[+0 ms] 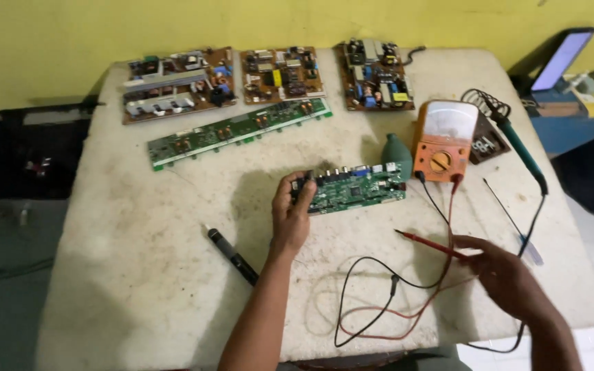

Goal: Soldering a component onto a circuit board and then using a multimeter to test various points on the board for connectivity or voltage.

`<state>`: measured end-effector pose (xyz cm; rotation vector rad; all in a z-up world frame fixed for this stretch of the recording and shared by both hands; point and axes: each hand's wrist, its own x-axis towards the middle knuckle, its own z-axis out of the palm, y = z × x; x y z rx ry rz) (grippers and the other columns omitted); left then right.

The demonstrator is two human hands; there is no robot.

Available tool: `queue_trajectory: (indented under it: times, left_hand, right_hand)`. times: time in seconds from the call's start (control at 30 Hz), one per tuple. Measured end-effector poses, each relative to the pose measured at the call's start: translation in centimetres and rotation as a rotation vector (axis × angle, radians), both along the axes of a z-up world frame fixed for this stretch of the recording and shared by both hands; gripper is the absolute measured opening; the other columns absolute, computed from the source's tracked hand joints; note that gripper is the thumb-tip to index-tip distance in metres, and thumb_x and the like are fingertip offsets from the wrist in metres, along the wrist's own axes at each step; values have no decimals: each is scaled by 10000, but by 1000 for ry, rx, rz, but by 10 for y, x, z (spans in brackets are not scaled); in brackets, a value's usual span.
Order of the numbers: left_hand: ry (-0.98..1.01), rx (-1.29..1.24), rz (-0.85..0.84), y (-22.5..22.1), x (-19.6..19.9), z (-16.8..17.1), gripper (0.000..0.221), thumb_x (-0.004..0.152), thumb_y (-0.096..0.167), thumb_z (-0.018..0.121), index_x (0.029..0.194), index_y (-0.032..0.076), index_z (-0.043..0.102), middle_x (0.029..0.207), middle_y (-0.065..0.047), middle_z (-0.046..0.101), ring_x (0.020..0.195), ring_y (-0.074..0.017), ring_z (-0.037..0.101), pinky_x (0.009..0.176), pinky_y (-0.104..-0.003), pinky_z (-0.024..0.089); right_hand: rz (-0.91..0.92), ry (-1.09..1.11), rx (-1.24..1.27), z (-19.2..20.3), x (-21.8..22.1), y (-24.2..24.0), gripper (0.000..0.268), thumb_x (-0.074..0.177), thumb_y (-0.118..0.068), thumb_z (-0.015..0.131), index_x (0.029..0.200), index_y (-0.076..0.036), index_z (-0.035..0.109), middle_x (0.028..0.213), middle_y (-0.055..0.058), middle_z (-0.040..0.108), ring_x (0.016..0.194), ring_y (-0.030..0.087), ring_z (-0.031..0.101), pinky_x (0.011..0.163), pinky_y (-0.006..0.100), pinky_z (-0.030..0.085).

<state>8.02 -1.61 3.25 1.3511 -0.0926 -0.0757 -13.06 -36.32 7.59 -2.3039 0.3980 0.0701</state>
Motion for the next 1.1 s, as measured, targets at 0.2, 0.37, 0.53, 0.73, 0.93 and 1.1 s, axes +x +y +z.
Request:
queue_trajectory:
  times: [0.2,0.37,0.53,0.73,0.93,1.1]
  left_hand:
    - [-6,-94,-42,-4,0,-1,399,965,395,675,1232,99,652,1109,-46,677,1031,-183,633,886,-331,523]
    - [-74,-80,-58,-1,-4,5,388,1006,355,668,1263,65,647,1051,-98,658,936,-188,594,847,-355,537]
    - [-92,-65,-6,2,-3,11,329,1019,262,707,1266,49,663,1011,-79,655,878,-122,547,785,-290,512]
    - [-68,-6,-33,0,2,9,343,1038,276,673,1280,37,630,1017,-110,651,884,-149,543,790,-316,489]
    - [-29,35,-36,1,7,-21,317,1013,272,700,1238,57,636,1065,-106,643,964,-179,581,867,-332,493]
    - [26,37,-83,9,0,1,344,1037,274,666,1325,95,607,1140,-179,668,913,-186,534,848,-355,461]
  right_hand:
    - [-165,-213,-173,66,28,48,276,1025,-52,594,1255,-52,746,1191,96,776,1136,182,709,1015,333,531]
    - [-291,-355,743,30,83,116,475,1032,-162,457,1482,-9,475,1326,185,618,1151,318,657,1001,459,529]
    - [-280,-407,1256,-64,112,106,273,1068,-100,508,1320,-25,582,1048,97,648,1033,368,720,1034,569,511]
    - [-270,-491,1334,-70,118,118,278,1022,-58,522,1290,-63,593,952,94,659,1002,344,743,1006,474,534]
    - [-234,-591,1371,-86,111,122,333,908,-16,563,1233,-60,619,998,135,706,941,262,715,920,329,524]
    - [-247,-623,1281,-63,112,133,264,992,-24,517,1240,7,602,972,188,712,914,282,750,951,349,562]
